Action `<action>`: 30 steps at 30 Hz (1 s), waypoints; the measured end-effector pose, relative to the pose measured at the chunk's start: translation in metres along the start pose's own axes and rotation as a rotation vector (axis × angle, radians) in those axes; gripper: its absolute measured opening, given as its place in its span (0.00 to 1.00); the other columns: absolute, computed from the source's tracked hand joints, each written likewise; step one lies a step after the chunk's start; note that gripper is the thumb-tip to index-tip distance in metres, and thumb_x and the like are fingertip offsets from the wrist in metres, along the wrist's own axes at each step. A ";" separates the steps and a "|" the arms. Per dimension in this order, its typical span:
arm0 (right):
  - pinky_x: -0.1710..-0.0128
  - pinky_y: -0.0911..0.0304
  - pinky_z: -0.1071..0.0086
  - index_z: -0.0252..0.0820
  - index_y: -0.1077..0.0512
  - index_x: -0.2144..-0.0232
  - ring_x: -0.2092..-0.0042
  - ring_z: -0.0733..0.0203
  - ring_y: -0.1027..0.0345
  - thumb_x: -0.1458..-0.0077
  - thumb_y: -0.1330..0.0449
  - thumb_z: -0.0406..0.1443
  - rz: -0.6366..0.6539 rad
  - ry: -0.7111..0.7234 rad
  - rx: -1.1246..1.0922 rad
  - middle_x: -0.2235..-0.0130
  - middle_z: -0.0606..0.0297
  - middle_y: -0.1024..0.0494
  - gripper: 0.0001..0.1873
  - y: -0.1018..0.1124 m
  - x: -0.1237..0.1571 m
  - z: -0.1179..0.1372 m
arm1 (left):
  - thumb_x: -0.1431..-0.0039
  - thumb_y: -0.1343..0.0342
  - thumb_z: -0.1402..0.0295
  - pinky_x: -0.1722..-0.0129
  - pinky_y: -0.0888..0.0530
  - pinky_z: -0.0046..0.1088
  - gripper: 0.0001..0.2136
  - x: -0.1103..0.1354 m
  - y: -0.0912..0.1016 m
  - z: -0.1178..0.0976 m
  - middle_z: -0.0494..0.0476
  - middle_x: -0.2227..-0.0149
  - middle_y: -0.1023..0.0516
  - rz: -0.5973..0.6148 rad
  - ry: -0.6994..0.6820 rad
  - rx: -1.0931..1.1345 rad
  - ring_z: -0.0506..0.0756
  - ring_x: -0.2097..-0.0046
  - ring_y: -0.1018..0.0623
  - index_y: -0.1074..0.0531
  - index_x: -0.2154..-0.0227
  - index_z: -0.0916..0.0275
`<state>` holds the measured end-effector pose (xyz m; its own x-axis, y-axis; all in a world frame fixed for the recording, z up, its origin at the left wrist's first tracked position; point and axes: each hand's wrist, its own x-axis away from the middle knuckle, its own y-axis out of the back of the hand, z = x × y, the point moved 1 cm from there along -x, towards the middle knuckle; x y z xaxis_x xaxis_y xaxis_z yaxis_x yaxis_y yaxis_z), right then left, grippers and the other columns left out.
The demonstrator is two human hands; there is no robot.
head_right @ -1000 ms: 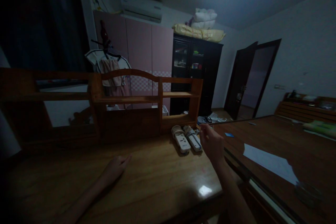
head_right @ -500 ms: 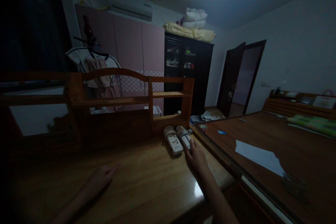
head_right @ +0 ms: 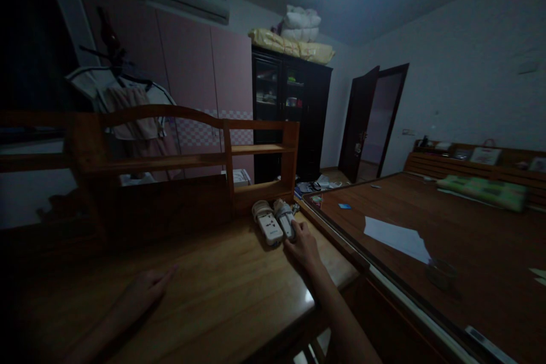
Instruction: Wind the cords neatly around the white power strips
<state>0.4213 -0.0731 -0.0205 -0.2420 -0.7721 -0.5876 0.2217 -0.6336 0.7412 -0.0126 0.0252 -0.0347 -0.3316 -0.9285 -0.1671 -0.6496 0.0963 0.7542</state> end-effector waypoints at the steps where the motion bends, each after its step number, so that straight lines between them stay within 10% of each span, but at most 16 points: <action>1: 0.60 0.36 0.68 0.45 0.38 0.44 0.59 0.55 0.31 0.48 0.41 0.40 -0.002 -0.003 0.004 0.56 0.58 0.29 0.29 -0.001 0.001 0.001 | 0.44 0.55 0.46 0.73 0.44 0.29 0.24 0.000 0.000 0.000 0.50 0.82 0.39 0.003 -0.009 -0.012 0.53 0.77 0.39 0.43 0.86 0.60; 30: 0.62 0.36 0.68 0.47 0.30 0.46 0.58 0.52 0.26 0.49 0.42 0.50 -0.068 -0.214 -0.173 0.58 0.60 0.20 0.30 0.009 -0.006 0.008 | 0.37 0.62 0.50 0.72 0.43 0.29 0.26 0.006 0.002 -0.013 0.53 0.81 0.31 0.037 -0.106 -0.155 0.54 0.76 0.31 0.36 0.85 0.61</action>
<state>0.4175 -0.0737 -0.0076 -0.4515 -0.7111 -0.5390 0.3514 -0.6969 0.6252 -0.0072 0.0150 -0.0258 -0.4287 -0.8816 -0.1975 -0.5250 0.0652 0.8486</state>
